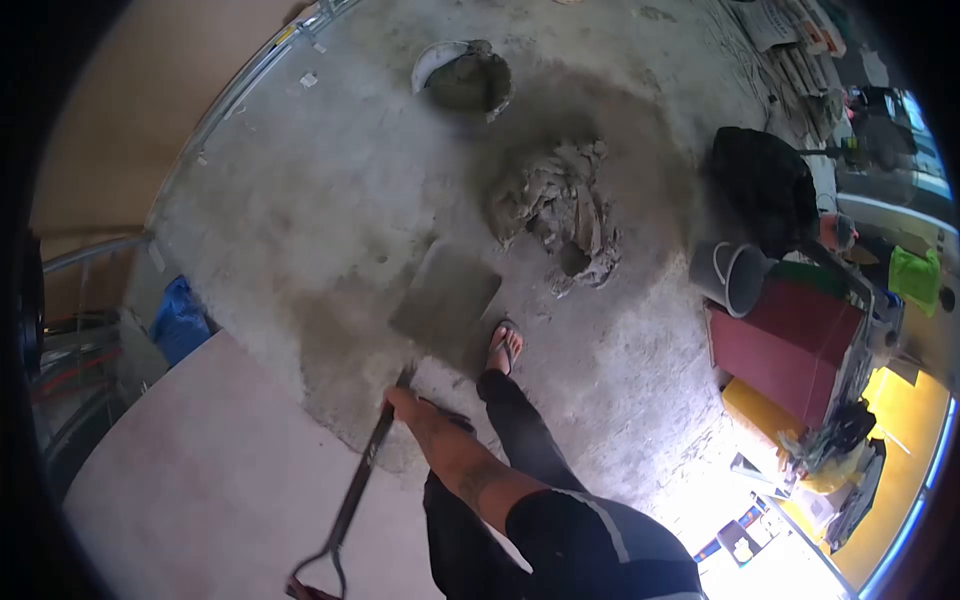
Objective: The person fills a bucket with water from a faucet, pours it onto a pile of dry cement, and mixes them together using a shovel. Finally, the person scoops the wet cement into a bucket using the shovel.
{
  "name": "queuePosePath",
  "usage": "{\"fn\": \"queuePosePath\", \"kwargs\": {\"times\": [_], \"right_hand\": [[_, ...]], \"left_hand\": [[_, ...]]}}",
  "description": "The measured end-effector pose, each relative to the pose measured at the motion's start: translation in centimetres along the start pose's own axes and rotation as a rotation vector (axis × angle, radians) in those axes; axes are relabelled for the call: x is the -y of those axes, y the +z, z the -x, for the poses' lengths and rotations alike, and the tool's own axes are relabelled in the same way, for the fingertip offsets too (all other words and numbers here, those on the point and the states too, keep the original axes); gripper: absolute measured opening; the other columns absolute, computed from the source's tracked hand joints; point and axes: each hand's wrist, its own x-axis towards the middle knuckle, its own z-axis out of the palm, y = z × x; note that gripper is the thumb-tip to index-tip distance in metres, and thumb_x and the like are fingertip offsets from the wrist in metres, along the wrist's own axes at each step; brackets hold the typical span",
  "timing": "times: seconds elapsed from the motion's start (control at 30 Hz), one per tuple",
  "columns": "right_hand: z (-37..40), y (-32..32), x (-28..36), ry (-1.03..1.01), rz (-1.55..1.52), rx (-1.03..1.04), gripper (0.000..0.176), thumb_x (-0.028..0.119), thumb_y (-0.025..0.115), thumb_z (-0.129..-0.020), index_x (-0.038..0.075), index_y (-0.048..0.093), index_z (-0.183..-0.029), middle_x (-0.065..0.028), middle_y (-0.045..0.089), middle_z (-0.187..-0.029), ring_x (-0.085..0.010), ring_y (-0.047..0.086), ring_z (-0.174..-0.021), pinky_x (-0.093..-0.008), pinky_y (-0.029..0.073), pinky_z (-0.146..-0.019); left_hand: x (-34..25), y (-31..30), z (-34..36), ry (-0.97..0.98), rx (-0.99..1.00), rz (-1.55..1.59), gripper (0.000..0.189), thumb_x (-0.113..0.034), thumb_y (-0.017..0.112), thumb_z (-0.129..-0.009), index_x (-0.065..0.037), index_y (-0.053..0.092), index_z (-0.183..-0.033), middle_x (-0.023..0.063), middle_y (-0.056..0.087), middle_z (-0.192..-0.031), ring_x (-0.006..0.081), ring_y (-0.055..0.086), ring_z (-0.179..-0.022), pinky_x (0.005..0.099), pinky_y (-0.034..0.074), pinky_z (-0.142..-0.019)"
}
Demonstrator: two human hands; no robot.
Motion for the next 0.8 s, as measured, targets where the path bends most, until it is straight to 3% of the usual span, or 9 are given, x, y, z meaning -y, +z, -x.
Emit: {"fn": "queuePosePath", "kwargs": {"times": [0.1, 0.13, 0.17, 0.23, 0.4, 0.53, 0.67, 0.73, 0.8], "right_hand": [[-3.4, -7.1, 16.2, -0.849, 0.371, 0.237, 0.012, 0.014, 0.063, -0.069, 0.007, 0.061, -0.077, -0.0091, 0.057, -0.064, -0.0201, 0.058, -0.067, -0.0348, 0.046, -0.061], [-6.7, -9.0, 21.9, -0.378, -0.382, 0.356, 0.015, 0.017, 0.064, -0.068, 0.008, 0.061, -0.079, -0.0086, 0.056, -0.062, -0.0194, 0.057, -0.064, -0.0332, 0.045, -0.060], [-6.3, -11.4, 28.4, -0.537, 0.479, 0.246, 0.012, 0.020, 0.059, -0.074, 0.008, 0.059, -0.074, -0.0090, 0.055, -0.060, -0.0203, 0.053, -0.057, -0.0334, 0.044, -0.056], [-10.3, -11.8, 32.2, -0.182, -0.004, 0.027, 0.014, 0.019, 0.054, -0.077, 0.008, 0.060, -0.072, -0.0091, 0.055, -0.060, -0.0213, 0.052, -0.051, -0.0346, 0.044, -0.050], [-10.1, -11.6, 28.1, -0.313, 0.001, 0.063, 0.010, 0.014, 0.054, -0.074, 0.009, 0.061, -0.070, -0.0119, 0.058, -0.063, -0.0267, 0.058, -0.059, -0.0357, 0.047, -0.057], [-2.7, -14.0, 17.5, -0.879, 1.230, -0.102, 0.001, 0.006, 0.059, -0.071, 0.005, 0.059, -0.070, -0.0092, 0.058, -0.070, -0.0241, 0.057, -0.066, -0.0371, 0.046, -0.056], [2.1, -15.8, 7.8, -0.075, -0.067, -0.330, 0.007, 0.001, 0.059, -0.066, 0.000, 0.055, -0.072, -0.0139, 0.056, -0.070, -0.0271, 0.058, -0.063, -0.0399, 0.046, -0.051], [0.0, -21.8, -0.8, -0.457, 0.498, -0.174, 0.008, 0.004, 0.066, -0.060, 0.004, 0.061, -0.066, -0.0096, 0.060, -0.063, -0.0252, 0.060, -0.057, -0.0381, 0.046, -0.048], [11.4, -14.3, 7.4, 0.025, -0.230, -0.483, 0.010, -0.002, 0.063, -0.061, 0.000, 0.058, -0.069, -0.0106, 0.055, -0.062, -0.0261, 0.056, -0.051, -0.0385, 0.044, -0.042]], "left_hand": [[-9.5, 16.2, 2.2, 0.109, 0.100, 0.242, 0.048, -0.054, 0.053, -0.088, -0.017, 0.036, -0.063, -0.0043, 0.031, -0.044, 0.0080, 0.029, -0.033, 0.0247, 0.024, -0.032], [-13.0, 21.4, 3.8, 0.201, 0.133, 0.230, 0.047, -0.051, 0.056, -0.088, -0.016, 0.038, -0.062, -0.0033, 0.033, -0.044, 0.0086, 0.031, -0.032, 0.0255, 0.024, -0.032], [-15.8, 24.2, 4.1, 0.263, 0.215, 0.247, 0.046, -0.045, 0.057, -0.090, -0.011, 0.042, -0.062, -0.0003, 0.037, -0.043, 0.0108, 0.036, -0.032, 0.0255, 0.028, -0.032], [-20.6, 26.6, 5.0, 0.357, 0.336, 0.273, 0.046, -0.043, 0.057, -0.090, -0.010, 0.042, -0.061, -0.0002, 0.037, -0.044, 0.0107, 0.036, -0.033, 0.0254, 0.028, -0.032], [-19.7, 24.1, 2.9, 0.263, 0.331, 0.242, 0.050, -0.046, 0.056, -0.089, -0.014, 0.038, -0.056, 0.0001, 0.035, -0.043, 0.0115, 0.035, -0.032, 0.0260, 0.029, -0.033], [-8.3, 17.3, -1.8, 0.040, 0.387, 0.286, 0.050, -0.047, 0.053, -0.091, -0.013, 0.042, -0.057, 0.0015, 0.037, -0.041, 0.0136, 0.039, -0.032, 0.0273, 0.032, -0.032], [3.8, 9.9, 1.0, -0.038, 0.332, 0.270, 0.053, -0.050, 0.049, -0.092, -0.014, 0.040, -0.054, 0.0011, 0.036, -0.039, 0.0154, 0.036, -0.029, 0.0285, 0.033, -0.031], [4.7, 5.5, 5.5, 0.046, 0.281, 0.288, 0.038, -0.039, 0.052, -0.094, -0.011, 0.044, -0.069, 0.0007, 0.040, -0.047, 0.0115, 0.039, -0.040, 0.0270, 0.034, -0.038], [5.6, 3.3, 6.9, 0.036, 0.256, 0.206, 0.036, -0.035, 0.052, -0.094, -0.011, 0.045, -0.068, 0.0007, 0.041, -0.046, 0.0113, 0.039, -0.039, 0.0267, 0.034, -0.039]]}}
